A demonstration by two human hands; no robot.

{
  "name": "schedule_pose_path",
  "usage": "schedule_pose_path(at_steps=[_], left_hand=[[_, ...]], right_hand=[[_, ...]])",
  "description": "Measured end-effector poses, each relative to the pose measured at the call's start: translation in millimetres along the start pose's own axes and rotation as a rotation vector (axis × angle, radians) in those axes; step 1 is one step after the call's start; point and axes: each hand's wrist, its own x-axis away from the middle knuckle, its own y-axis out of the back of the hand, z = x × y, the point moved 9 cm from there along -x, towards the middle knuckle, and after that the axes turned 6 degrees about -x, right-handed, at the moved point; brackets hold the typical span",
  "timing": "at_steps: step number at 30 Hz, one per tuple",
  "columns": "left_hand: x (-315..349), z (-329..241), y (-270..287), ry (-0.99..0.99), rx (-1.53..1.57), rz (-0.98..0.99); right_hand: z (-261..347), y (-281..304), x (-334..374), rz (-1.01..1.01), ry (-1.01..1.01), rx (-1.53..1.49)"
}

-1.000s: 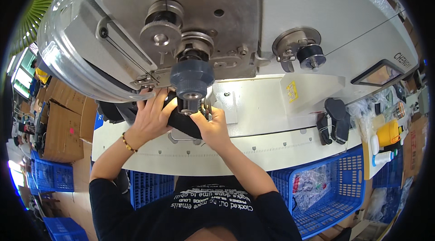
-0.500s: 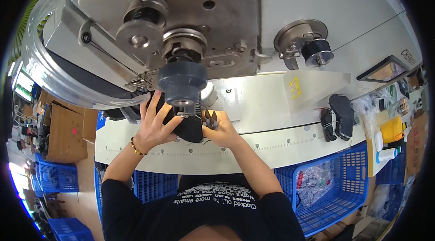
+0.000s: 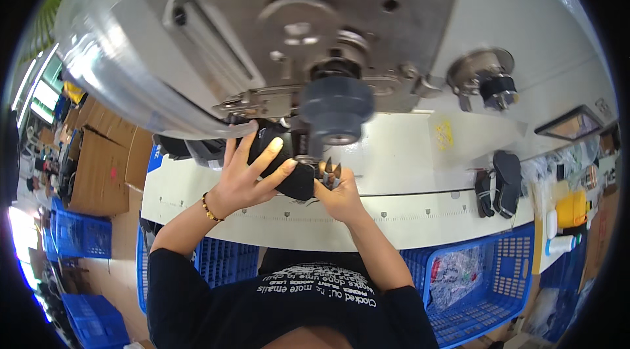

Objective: The person stitches shoe components together using a sewing machine and trims excess thread using thread snips.

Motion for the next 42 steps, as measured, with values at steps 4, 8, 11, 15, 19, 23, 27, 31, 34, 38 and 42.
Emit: schedule_pose_path(at_steps=[4, 8, 11, 15, 19, 23, 27, 31, 34, 38, 42], left_hand=[[-1, -1, -1, -0.031, 0.004, 0.041], [-2, -2, 4, -0.040, -0.031, 0.033], [0, 0, 4, -0.031, -0.040, 0.008], [0, 1, 5, -0.029, -0.045, -0.009], [-1, -1, 3, -0.038, -0.012, -0.019], [1, -1, 0, -0.032, -0.070, 0.001], [0, -1, -2, -0.018, -0.071, -0.001], [-2, -4, -2, -0.051, -0.070, -0.003], [-4, -6, -2, -0.059, -0.099, 0.028], [-2, -5, -1, -0.050, -0.079, 0.031], [-5, -4, 1, -0.049, -0.051, 0.075]], right_hand=[[-2, 3, -1, -0.040, 0.017, 0.006], [-11, 7, -2, -0.069, -0.019, -0.057], [-14, 12, -2, -0.067, -0.001, -0.029], [-18, 13, -3, -0.065, -0.009, -0.009], [-10, 5, -4, -0.064, -0.013, -0.052], [1, 8, -9, -0.004, 0.071, 0.145], [12, -7, -14, 0.110, 0.058, 0.036], [11, -3, -13, 0.136, 0.132, 0.133], [12, -10, -13, 0.165, 0.074, 0.151], [10, -8, -11, 0.179, 0.097, 0.163], [11, -10, -9, 0.183, 0.099, 0.198]])
